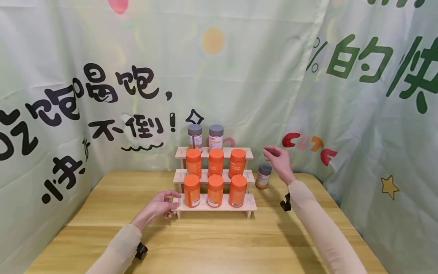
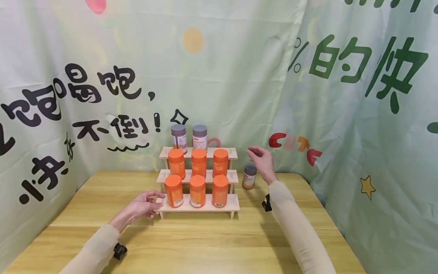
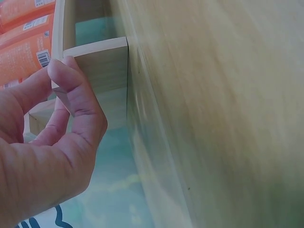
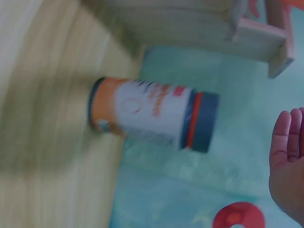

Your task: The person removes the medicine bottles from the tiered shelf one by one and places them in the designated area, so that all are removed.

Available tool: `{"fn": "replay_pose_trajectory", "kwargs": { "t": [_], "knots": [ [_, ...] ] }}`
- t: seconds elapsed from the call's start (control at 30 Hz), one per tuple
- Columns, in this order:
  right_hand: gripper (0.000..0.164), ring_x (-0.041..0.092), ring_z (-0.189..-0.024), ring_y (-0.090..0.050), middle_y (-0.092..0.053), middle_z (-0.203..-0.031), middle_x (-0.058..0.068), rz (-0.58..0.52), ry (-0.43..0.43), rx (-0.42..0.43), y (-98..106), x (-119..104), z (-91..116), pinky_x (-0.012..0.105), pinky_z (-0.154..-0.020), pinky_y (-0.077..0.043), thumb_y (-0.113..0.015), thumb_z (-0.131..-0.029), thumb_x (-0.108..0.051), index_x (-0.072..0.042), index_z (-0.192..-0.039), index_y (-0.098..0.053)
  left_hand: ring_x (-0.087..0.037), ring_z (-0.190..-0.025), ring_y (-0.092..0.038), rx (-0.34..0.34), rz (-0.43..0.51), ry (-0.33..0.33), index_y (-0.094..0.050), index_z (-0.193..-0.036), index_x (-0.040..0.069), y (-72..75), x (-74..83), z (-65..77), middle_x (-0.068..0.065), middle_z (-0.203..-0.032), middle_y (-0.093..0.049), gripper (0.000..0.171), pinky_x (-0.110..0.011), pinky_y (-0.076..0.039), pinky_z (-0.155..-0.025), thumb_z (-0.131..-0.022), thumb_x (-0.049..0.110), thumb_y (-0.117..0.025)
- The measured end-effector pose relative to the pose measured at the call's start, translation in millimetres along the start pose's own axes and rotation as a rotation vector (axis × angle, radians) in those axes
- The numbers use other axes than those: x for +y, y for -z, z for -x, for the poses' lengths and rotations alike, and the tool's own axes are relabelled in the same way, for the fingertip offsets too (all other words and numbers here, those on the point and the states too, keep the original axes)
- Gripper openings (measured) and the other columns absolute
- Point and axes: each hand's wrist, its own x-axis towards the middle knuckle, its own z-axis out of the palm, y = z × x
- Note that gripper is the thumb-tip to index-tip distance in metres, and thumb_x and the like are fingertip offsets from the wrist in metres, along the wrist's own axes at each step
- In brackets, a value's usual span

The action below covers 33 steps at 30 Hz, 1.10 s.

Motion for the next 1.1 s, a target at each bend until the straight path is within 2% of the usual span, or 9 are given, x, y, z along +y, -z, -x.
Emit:
{"fn": "replay_pose_trajectory", "kwargs": {
  "t": [0.13, 0.33, 0.47, 0.6, 0.73, 0.9, 1.1],
  "knots": [
    [0.046, 0.012, -0.090, -0.064, -0.065, -0.100, -0.006, -0.046, -0.009, -0.016, -3.8, -11.3, -5.7, 0.018, -0.073, -0.054, -0.067, -0.094, -0.028, 0.005, -0.124, -0.061, -0.018, -0.066, -0.060, 0.001, 0.005, 0.009, -0.054, -0.127, 0.004, -0.3, 0.9, -0.4, -0.010, -0.084, -0.058, 0.041, -0.026, -0.050, -0.055, -0.089, 0.008, -0.069],
    [0.046, 0.017, -0.096, -0.063, -0.066, -0.100, -0.008, -0.079, -0.010, -0.073, -12.5, -34.7, -7.6, 0.020, -0.075, -0.054, -0.068, -0.093, -0.030, 0.002, -0.125, -0.061, -0.016, -0.066, -0.058, 0.029, 0.028, 0.020, -0.057, -0.125, 0.005, -1.8, 0.7, -2.6, -0.009, -0.086, -0.057, 0.039, -0.024, -0.049, -0.055, -0.089, 0.007, -0.069],
    [0.049, 0.026, -0.106, -0.062, -0.066, -0.107, -0.004, -0.084, -0.038, -0.123, -18.7, -46.2, -10.3, 0.027, -0.083, -0.055, -0.067, -0.093, -0.030, 0.002, -0.129, -0.059, -0.015, -0.064, -0.057, 0.038, 0.033, 0.022, -0.057, -0.125, 0.004, -2.0, 0.7, -3.0, -0.010, -0.087, -0.057, 0.039, -0.024, -0.049, -0.054, -0.087, 0.005, -0.069],
    [0.051, 0.028, -0.115, -0.059, -0.063, -0.122, 0.008, -0.062, -0.063, -0.197, -24.9, -55.1, -13.4, 0.035, -0.092, -0.053, -0.067, -0.093, -0.032, 0.000, -0.132, -0.057, -0.016, -0.065, -0.057, 0.037, 0.031, 0.023, -0.056, -0.125, 0.003, -1.2, -0.8, -2.0, -0.010, -0.086, -0.057, 0.041, -0.024, -0.049, -0.054, -0.087, 0.005, -0.070],
    [0.055, 0.031, -0.120, -0.056, -0.057, -0.135, 0.018, -0.052, -0.063, -0.271, -29.1, -64.4, -17.3, 0.039, -0.097, -0.050, -0.067, -0.093, -0.034, 0.000, -0.135, -0.055, -0.016, -0.065, -0.057, 0.039, 0.031, 0.028, -0.057, -0.125, 0.004, -1.5, 0.3, -2.0, -0.010, -0.086, -0.057, 0.040, -0.025, -0.049, -0.055, -0.087, 0.005, -0.070],
    [0.055, 0.041, -0.128, -0.048, -0.055, -0.139, 0.016, -0.068, -0.085, -0.357, -37.4, -78.4, -22.6, 0.048, -0.103, -0.046, -0.067, -0.093, -0.030, -0.002, -0.138, -0.052, -0.016, -0.065, -0.057, 0.046, 0.025, 0.030, -0.058, -0.124, 0.003, -1.3, 1.6, -1.0, -0.010, -0.086, -0.056, 0.039, -0.025, -0.049, -0.054, -0.087, 0.005, -0.069],
    [0.055, 0.039, -0.127, -0.050, -0.052, -0.141, 0.020, -0.071, -0.089, -0.413, -48.1, -86.3, -28.0, 0.050, -0.106, -0.043, -0.067, -0.094, -0.022, 0.001, -0.140, -0.048, -0.016, -0.065, -0.057, 0.051, 0.021, 0.033, -0.059, -0.124, 0.004, -1.2, 1.8, -1.7, -0.010, -0.085, -0.057, 0.038, -0.025, -0.049, -0.055, -0.087, 0.005, -0.070]
  ]
}}
